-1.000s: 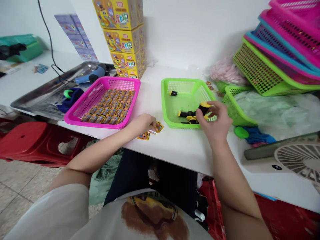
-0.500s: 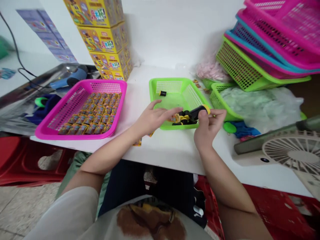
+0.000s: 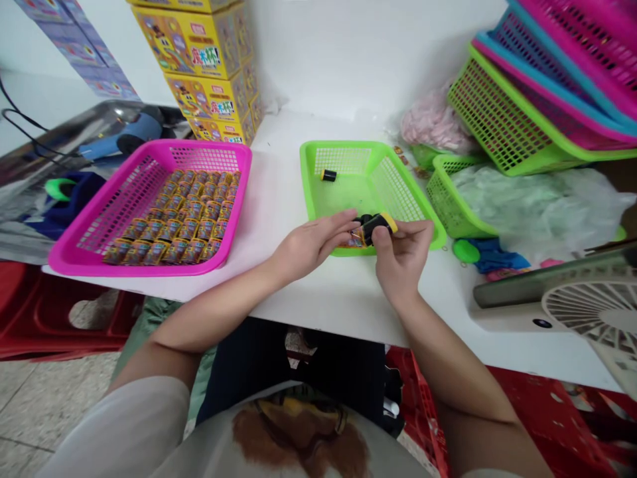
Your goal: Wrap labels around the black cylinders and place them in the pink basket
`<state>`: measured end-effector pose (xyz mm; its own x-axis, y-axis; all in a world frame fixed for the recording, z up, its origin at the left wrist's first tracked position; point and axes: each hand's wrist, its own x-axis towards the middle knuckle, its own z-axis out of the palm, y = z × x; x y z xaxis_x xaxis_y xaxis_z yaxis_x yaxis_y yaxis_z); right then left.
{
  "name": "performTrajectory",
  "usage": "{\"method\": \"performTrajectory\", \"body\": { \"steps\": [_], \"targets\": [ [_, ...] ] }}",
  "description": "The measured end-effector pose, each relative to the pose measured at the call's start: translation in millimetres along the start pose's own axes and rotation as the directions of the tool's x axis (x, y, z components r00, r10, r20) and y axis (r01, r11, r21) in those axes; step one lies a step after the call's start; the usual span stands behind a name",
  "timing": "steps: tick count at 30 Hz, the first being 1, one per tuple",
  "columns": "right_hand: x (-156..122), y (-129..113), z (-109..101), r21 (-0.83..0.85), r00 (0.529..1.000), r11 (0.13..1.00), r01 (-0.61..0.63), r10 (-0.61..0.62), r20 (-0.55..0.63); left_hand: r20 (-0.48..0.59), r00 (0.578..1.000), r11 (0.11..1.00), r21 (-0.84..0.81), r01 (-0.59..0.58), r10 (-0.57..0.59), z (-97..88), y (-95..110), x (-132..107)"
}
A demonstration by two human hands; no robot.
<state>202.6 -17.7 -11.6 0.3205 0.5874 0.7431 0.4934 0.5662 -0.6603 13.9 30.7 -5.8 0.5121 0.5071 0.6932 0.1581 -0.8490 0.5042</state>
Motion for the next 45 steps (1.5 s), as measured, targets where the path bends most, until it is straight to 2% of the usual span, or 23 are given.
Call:
{"method": "performTrajectory", "body": {
  "steps": [5, 10, 14, 16, 22, 28, 33, 35, 39, 45],
  "targets": [
    [-6, 4, 3, 0.038, 0.998, 0.997, 0.065, -0.065, 0.002, -0.051, 0.971, 0.951, -0.218, 0.219, -0.235, 11.2, 8, -6],
    [-5, 2, 3, 0.164, 0.97, 0.965, 0.203, -0.221, 0.099, -0.05, 0.987, 0.883, -0.454, 0.116, -0.156, 9.8, -1, -1],
    [-5, 1, 4, 0.255, 0.967, 0.95, 0.178, -0.217, 0.131, 0.096, 0.976, 0.871, -0.44, 0.22, -0.198, 0.5, -3, 1],
    [-6, 1, 3, 0.268, 0.968, 0.95, 0.158, -0.203, 0.147, 0.125, 0.965, 0.88, -0.398, 0.26, -0.229, -2.9, -1, 0],
    [-3, -1, -3, 0.104, 0.941, 0.971, 0.217, -0.236, 0.241, -0.02, 0.971, 0.902, -0.375, 0.214, -0.239, 0.7, 1, -6],
    [4, -6, -9, -0.109, 0.841, 0.891, 0.442, -0.368, 0.397, -0.051, 0.961, 0.86, -0.462, 0.217, -0.271, 4.3, -1, -4],
    [4, -10, -9, -0.235, 0.778, 0.769, 0.595, -0.476, 0.411, 0.052, 0.961, 0.754, -0.61, 0.245, -0.27, 3.2, 9, 2],
    [2, -12, -8, -0.241, 0.742, 0.72, 0.651, -0.536, 0.402, 0.136, 0.959, 0.717, -0.64, 0.276, -0.248, 3.4, 13, 1],
    [-3, -20, -7, -0.181, 0.711, 0.702, 0.689, -0.606, 0.357, 0.388, 0.912, 0.582, -0.715, 0.387, -0.129, 1.6, 21, 0],
    [-6, -28, -2, -0.164, 0.684, 0.674, 0.72, -0.651, 0.33, 0.48, 0.867, 0.447, -0.751, 0.486, -0.137, -9.4, 26, 0]
  ]
}}
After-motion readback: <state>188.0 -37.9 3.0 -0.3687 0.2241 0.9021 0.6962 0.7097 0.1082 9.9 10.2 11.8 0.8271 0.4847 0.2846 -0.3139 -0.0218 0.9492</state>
